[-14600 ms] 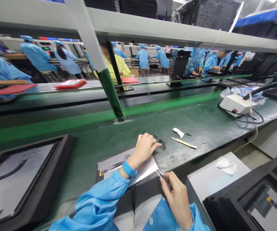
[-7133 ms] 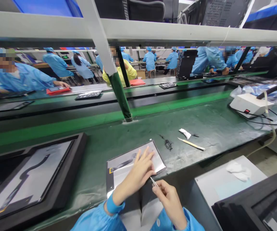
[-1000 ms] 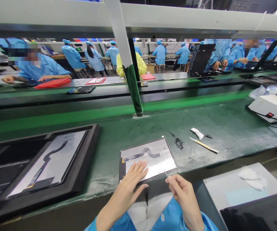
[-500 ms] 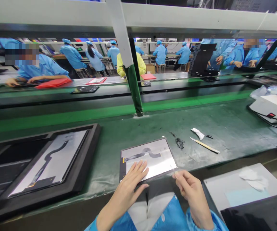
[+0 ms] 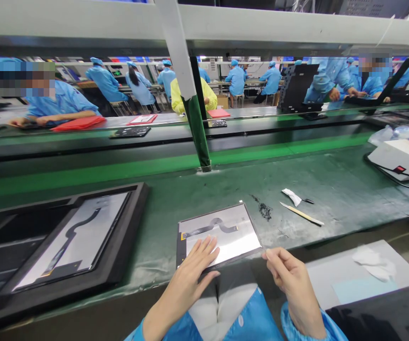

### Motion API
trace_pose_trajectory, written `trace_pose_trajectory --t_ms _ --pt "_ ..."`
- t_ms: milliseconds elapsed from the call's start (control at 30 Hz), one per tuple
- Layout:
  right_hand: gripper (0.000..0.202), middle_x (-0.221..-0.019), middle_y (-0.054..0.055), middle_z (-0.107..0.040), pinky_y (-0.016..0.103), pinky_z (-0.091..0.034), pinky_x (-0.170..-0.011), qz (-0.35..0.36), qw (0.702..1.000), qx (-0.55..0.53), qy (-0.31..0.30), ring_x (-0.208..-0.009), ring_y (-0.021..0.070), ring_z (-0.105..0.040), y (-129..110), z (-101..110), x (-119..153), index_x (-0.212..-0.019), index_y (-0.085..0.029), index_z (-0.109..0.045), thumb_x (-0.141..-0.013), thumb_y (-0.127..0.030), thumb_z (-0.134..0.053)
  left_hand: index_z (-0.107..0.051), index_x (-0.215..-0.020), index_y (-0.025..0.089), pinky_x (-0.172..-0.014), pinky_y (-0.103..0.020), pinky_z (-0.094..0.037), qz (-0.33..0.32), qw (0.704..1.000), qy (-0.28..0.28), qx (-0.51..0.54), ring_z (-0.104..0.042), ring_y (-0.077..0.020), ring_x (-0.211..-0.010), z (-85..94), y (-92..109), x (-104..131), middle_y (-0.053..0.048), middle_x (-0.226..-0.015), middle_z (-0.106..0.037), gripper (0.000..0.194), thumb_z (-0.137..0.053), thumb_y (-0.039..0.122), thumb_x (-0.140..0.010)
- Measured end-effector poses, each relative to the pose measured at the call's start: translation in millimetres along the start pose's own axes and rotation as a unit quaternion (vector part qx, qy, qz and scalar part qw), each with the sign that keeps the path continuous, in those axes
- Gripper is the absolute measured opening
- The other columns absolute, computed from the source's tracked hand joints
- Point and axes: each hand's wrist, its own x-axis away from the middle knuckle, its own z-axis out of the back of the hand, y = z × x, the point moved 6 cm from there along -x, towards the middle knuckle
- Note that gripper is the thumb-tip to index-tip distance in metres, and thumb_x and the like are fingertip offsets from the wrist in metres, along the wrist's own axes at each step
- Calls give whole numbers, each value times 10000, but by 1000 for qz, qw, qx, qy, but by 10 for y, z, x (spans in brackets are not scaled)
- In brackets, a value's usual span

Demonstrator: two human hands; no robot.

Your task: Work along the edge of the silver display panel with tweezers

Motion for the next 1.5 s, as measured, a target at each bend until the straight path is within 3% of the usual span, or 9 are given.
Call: trace_pose_trajectory --t_ms 300,467,600,700,867,1000,1167,1367,1500 --pt "603 -533 -59 -362 246 -124 -456 16 1000 14 -14 -477 69 -210 40 -31 48 -670 -155 -688 -591 -749 -743 -461 -1365 178 -1106 -548 -424 7 1000 -8 -6 -431 -293 -1381 42 36 -35 -137 -1436 -538 389 -525 244 -987" --pt "554 -551 -60 -357 234 -173 -463 38 996 23 -72 -503 80 -229 69 -250 171 -730 -148 -706 -715 -701 -693 -575 -1066 187 -1135 -611 -347 14 999 8 28 -258 -327 -1462 61 164 -214 -134 -1495 -471 111 -521 172 -971" --pt "553 -551 -61 -379 219 -199 -443 61 991 19 -119 -487 74 -242 48 -434 106 -719 -151 -676 -724 -704 -680 -560 -889 194 -1132 -664 -299 17 997 6 71 -208 -336 -1479 1 193 -335 -132 -1532 -415 142 -471 123 -973" --pt "514 -552 -74 -374 206 -235 -429 70 993 8 -93 -467 75 -269 120 -461 -23 -779 -173 -645 -759 -686 -660 -543 -868 193 -1131 -685 -270 33 996 9 82 -179 -338 -1488 -24 157 -338 -133 -1541 -399 171 -439 107 -974" --pt "400 -639 -7 -585 224 -408 -539 162 979 104 -66 -572 139 -513 335 -479 -13 -801 -207 -610 -858 -602 -592 -534 -926 190 -1143 -670 -252 51 994 5 92 -132 -314 -1504 -37 113 -271 -140 -1544 -394 169 -394 123 -992" --pt "403 -572 -22 -562 222 -410 -524 194 957 205 -67 -496 133 -509 456 -544 137 -739 -221 -611 -940 -546 -485 -503 -886 199 -1159 -651 -229 45 995 -6 93 -120 -306 -1507 -47 99 -256 -129 -1553 -382 176 -387 127 -997" --pt "396 -574 -34 -557 210 -435 -498 210 952 217 -58 -415 114 -489 446 -566 185 -775 -223 -662 -962 -512 -465 -503 -902 203 -1150 -663 -225 57 994 -16 90 -119 -311 -1506 -50 71 -261 -124 -1566 -358 156 -395 158 -1005" --pt "275 -691 0 -691 189 -505 -564 263 930 252 -51 -591 156 -657 501 -494 218 -886 -228 -676 -963 -434 -510 -503 -894 205 -1141 -673 -230 75 992 -22 98 -113 -317 -1504 -44 49 -260 -126 -1581 -327 156 -399 172 -1005" --pt "253 -709 8 -693 184 -517 -579 332 901 276 -37 -589 149 -658 500 -523 302 -847 -223 -665 -975 -378 -510 -514 -882 207 -1134 -684 -229 90 989 -33 113 -124 -320 -1501 -42 36 -274 -122 -1577 -333 167 -404 177 -1003"
